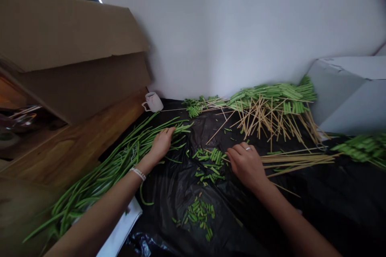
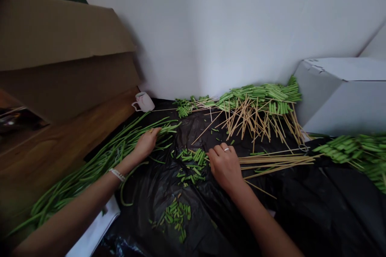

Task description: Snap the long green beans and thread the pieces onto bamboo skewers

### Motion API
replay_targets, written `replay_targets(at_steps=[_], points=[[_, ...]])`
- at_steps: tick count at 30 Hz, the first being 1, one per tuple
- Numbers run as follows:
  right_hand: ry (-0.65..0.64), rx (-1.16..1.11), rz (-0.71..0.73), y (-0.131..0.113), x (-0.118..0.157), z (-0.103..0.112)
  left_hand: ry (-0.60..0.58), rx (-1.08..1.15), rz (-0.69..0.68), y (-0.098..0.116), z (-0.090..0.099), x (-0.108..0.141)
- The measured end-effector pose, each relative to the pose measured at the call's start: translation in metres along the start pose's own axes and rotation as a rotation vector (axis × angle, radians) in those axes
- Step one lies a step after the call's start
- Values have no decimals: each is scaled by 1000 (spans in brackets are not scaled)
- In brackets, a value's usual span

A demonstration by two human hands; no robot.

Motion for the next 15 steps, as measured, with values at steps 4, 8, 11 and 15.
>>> replay_targets(at_steps=[4, 8, 11, 15], points=[[-86, -354, -142, 2, -14, 11, 105, 109, 11, 3, -11, 11], [-284, -932, -479, 13, -37, 34, 168, 172, 9, 1, -16, 13], [-340, -1283, -755, 32, -47, 48, 176, 125, 5, 3, -20, 17], [-65, -1365, -881, 74, -43, 66, 159, 64, -14, 7, -21, 21]])
Point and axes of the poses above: each hand's wrist, its own x-axis away from the middle knuckle, its own z-axis out of the back of the hand, y = z × x, the point moved 1 cm from there along -x, towards the middle knuckle, and after that the axes turned 8 degrees about y, right-handed, at the moved point
